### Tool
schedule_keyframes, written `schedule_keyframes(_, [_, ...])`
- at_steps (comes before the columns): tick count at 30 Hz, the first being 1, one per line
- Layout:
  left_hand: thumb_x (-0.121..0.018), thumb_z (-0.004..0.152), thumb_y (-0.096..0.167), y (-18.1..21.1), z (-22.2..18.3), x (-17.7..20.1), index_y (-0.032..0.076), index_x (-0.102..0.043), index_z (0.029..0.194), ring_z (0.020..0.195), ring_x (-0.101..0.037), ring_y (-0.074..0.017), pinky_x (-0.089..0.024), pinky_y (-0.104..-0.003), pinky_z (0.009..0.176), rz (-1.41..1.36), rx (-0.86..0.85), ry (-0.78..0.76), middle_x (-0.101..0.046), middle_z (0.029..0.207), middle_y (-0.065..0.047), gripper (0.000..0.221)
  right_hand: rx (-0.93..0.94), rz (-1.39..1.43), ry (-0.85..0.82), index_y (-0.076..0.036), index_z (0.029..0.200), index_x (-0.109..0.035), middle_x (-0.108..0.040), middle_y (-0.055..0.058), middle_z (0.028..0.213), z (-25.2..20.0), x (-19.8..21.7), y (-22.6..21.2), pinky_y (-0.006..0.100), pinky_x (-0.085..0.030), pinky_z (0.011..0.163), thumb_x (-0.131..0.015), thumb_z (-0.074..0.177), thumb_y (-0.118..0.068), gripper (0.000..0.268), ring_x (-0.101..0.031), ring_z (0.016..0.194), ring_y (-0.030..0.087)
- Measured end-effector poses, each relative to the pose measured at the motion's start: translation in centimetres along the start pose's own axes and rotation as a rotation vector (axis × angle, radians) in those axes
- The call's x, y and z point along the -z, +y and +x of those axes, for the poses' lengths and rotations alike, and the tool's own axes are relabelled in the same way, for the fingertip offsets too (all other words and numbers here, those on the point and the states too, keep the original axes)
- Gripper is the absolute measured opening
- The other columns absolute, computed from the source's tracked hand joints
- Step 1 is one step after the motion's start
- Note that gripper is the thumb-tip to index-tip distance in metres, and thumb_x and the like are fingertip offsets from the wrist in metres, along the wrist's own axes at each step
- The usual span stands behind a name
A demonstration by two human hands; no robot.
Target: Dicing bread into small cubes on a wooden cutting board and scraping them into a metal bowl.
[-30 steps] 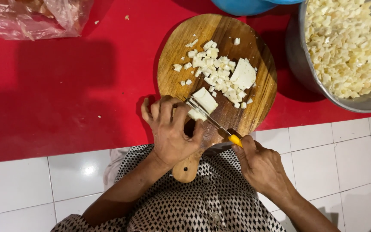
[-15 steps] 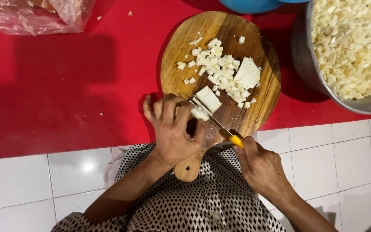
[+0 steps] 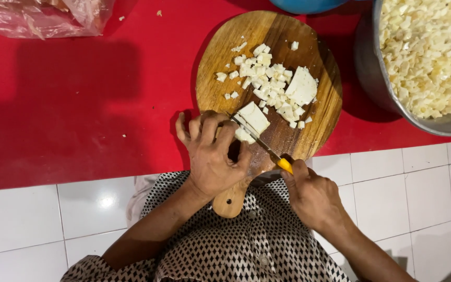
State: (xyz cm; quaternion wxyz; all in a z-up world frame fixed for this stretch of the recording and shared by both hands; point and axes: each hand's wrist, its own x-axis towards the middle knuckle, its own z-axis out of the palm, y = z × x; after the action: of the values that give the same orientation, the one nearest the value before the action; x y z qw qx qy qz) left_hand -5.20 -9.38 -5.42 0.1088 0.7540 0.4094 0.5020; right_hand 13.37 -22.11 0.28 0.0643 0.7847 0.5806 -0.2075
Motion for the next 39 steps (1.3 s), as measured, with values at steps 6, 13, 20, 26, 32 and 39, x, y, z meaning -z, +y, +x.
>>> schedule_keyframes(6, [-0.079, 0.067, 0.017, -0.4, -0.6, -0.5, 0.007, -0.067, 0.094, 0.1, -0.049, -0.0347, -0.02, -0.071, 0.107, -0.051, 0.002, 0.04, -0.054, 0.1, -0.01, 0.031, 0.018, 0.188, 0.057, -0.012, 0.102, -0.059, -0.066, 0.016, 0.056, -0.2, 0.5, 0.0, 0.05, -0.062, 0.063, -0.046, 0.105, -0.036, 0.028, -0.072, 0.051, 0.037])
schedule_keyframes(13, [-0.08, 0.067, 0.016, -0.4, -0.6, -0.6, 0.007, -0.065, 0.091, 0.098, -0.05, -0.0337, -0.019, -0.069, 0.108, -0.051, 0.002, 0.053, -0.055, 0.096, -0.01, 0.03, 0.03, -0.002, 0.045, -0.015, 0.105, -0.058, -0.065, 0.009, 0.058, -0.6, 0.1, -0.3, 0.046, -0.061, 0.063, -0.042, 0.106, -0.04, 0.029, -0.071, 0.05, 0.031])
schedule_keyframes(20, [-0.077, 0.066, 0.013, -0.9, -0.3, 0.3, 0.006, -0.065, 0.093, 0.098, -0.052, -0.0335, -0.018, -0.07, 0.108, -0.067, -0.021, 0.041, -0.057, 0.097, -0.01, 0.03, 0.006, 0.305, -0.08, -0.01, 0.105, -0.062, -0.066, 0.013, 0.055, 0.1, 1.7, -0.4, 0.045, -0.061, 0.059, -0.044, 0.105, -0.035, 0.031, -0.068, 0.046, 0.031])
schedule_keyframes(26, [-0.069, 0.058, 0.0, -2.1, 0.2, 6.7, 0.009, -0.07, 0.104, 0.109, -0.047, -0.0374, -0.024, -0.071, 0.105, -0.129, -0.226, -0.439, -0.054, 0.112, -0.013, 0.047, 0.2, 0.476, 0.268, -0.012, 0.091, -0.066, -0.064, 0.018, 0.059, -0.9, 2.1, 1.6, 0.044, -0.055, 0.053, -0.062, 0.097, -0.025, 0.016, -0.067, 0.05, 0.038])
schedule_keyframes(32, [-0.079, 0.075, 0.007, -1.4, -0.2, 8.4, 0.009, -0.07, 0.122, 0.107, -0.05, -0.0256, -0.025, -0.068, 0.11, -0.033, -0.457, -0.625, -0.062, 0.115, -0.009, 0.048, 0.151, 0.485, 0.242, -0.006, 0.108, -0.059, -0.054, 0.002, 0.08, -1.4, -0.3, 4.5, 0.035, -0.041, 0.051, -0.051, 0.103, -0.025, 0.021, -0.051, 0.054, 0.015])
schedule_keyframes(39, [-0.077, 0.082, 0.012, 0.9, -1.8, 5.3, 0.01, -0.071, 0.12, 0.131, -0.045, -0.029, -0.024, -0.068, 0.115, -0.067, -0.635, -0.706, -0.059, 0.135, -0.003, 0.038, 0.305, 0.506, 0.398, -0.004, 0.109, -0.055, -0.071, 0.009, 0.085, 1.5, -3.1, 6.5, 0.03, -0.06, 0.048, -0.045, 0.106, -0.024, 0.022, -0.073, 0.063, 0.02])
